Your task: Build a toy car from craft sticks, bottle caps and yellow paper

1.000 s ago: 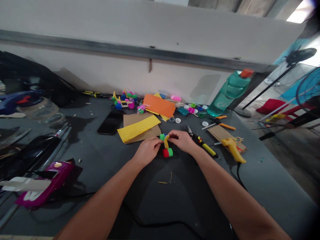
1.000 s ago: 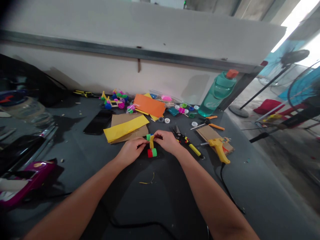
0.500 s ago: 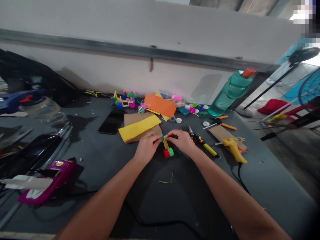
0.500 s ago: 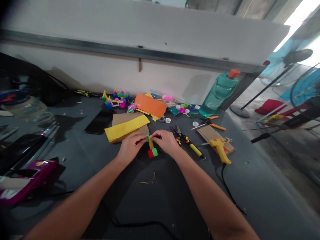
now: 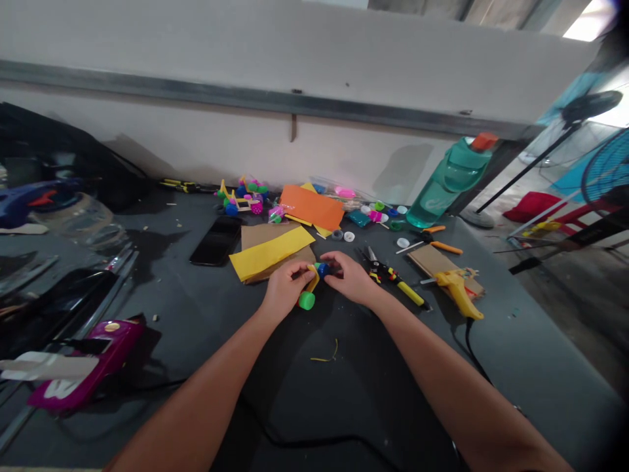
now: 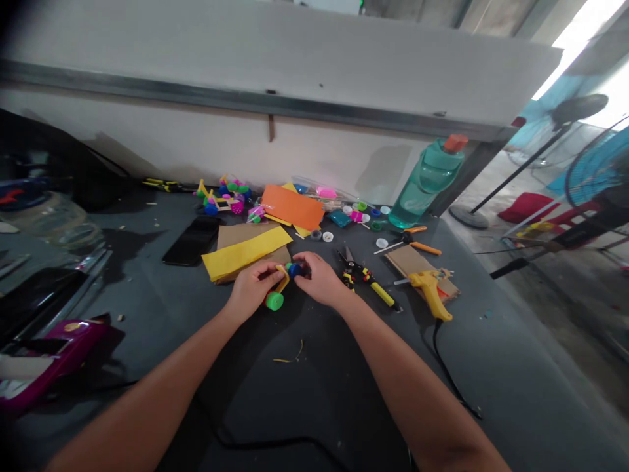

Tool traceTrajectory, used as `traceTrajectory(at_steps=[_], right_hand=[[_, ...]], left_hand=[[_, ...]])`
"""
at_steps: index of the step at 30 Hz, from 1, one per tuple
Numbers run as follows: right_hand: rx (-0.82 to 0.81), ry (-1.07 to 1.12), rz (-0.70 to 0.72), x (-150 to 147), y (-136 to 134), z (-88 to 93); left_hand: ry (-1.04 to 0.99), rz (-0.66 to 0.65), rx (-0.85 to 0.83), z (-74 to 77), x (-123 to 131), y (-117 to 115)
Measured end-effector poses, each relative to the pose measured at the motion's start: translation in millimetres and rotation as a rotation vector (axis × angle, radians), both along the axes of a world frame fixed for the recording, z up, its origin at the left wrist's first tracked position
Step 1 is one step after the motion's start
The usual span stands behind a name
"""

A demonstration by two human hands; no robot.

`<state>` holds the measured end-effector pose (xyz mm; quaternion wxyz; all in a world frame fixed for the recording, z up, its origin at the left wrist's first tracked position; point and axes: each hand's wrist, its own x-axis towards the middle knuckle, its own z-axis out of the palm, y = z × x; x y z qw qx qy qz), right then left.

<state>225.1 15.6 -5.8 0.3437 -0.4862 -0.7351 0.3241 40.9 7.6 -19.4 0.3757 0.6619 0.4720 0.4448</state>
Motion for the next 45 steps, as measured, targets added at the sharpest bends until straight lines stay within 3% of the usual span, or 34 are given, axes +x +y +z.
traceTrajectory(at_steps=[8, 18, 30, 34, 39, 45], right_hand=[[-0.192, 0.258, 0.052, -2, 2, -2.5], [-0.241, 0.389, 0.016, -4, 3, -2.7], [-0.180, 0.338, -0.014, -7, 2, -3.7], [-0.201, 0.363, -0.010, -8, 2, -2.4], [-0.150, 0.270, -0.015, -9, 0, -1.4], [-0.145, 0.231, -0.018, -9, 0, -2.6]], left_hand=[[-0.257, -0.048, -0.197, 2.7, 3, 0], [-0.004, -0.024, -0.185, 11.5, 0, -2], [0.064, 0.105, -0.067, 11.6, 3, -10], [0.147, 0.141, 0.035, 14.3, 3, -13], [0.254, 0.211, 0.045, 14.6, 3, -13], [0.291, 0.197, 0.060, 16.9, 3, -15]])
